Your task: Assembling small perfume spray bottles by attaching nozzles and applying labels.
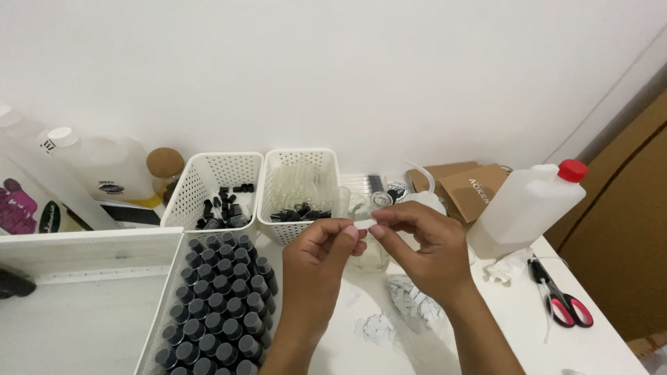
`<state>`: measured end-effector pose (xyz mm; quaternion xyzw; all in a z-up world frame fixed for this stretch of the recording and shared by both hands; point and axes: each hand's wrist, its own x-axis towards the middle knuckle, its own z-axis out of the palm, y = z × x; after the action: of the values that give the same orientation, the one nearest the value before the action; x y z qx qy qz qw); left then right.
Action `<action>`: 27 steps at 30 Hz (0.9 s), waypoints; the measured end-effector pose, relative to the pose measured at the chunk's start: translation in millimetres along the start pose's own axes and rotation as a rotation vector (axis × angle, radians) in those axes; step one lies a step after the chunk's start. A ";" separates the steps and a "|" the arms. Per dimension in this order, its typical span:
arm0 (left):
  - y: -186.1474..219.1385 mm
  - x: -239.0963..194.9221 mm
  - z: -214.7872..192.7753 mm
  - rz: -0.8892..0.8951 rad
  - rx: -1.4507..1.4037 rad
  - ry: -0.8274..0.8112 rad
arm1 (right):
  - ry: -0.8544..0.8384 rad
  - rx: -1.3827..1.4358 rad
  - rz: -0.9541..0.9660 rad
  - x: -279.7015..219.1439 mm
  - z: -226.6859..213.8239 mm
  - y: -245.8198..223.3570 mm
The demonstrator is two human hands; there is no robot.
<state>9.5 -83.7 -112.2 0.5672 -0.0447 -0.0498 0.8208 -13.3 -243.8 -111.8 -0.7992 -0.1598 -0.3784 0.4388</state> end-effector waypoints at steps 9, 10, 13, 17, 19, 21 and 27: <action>-0.6 -2.3 -1.7 0.201 0.335 -0.051 | -0.070 0.175 0.199 -0.8 -10.7 8.5; 0.1 -2.9 -1.7 0.228 0.360 -0.072 | -0.101 0.146 0.153 0.0 -12.2 8.9; -5.1 -0.4 -3.2 0.320 0.423 -0.080 | -0.153 0.084 0.094 2.4 -16.0 6.2; -2.2 -1.0 -3.5 0.328 0.488 -0.041 | -0.245 0.077 0.112 6.3 -18.1 0.7; -0.3 -0.3 -4.5 0.261 0.533 -0.002 | -0.385 0.089 0.317 3.4 -18.8 9.7; 0.5 -0.2 -5.7 0.194 0.577 0.037 | -0.524 0.100 0.521 3.3 -14.4 11.2; 2.2 -1.6 -5.8 0.205 0.584 0.047 | -1.024 -0.314 0.698 -11.5 23.5 36.9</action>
<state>8.7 -77.4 -112.3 0.7727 -0.0950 0.0616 0.6246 11.7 -244.4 -149.5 -0.9386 -0.0222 0.1976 0.2819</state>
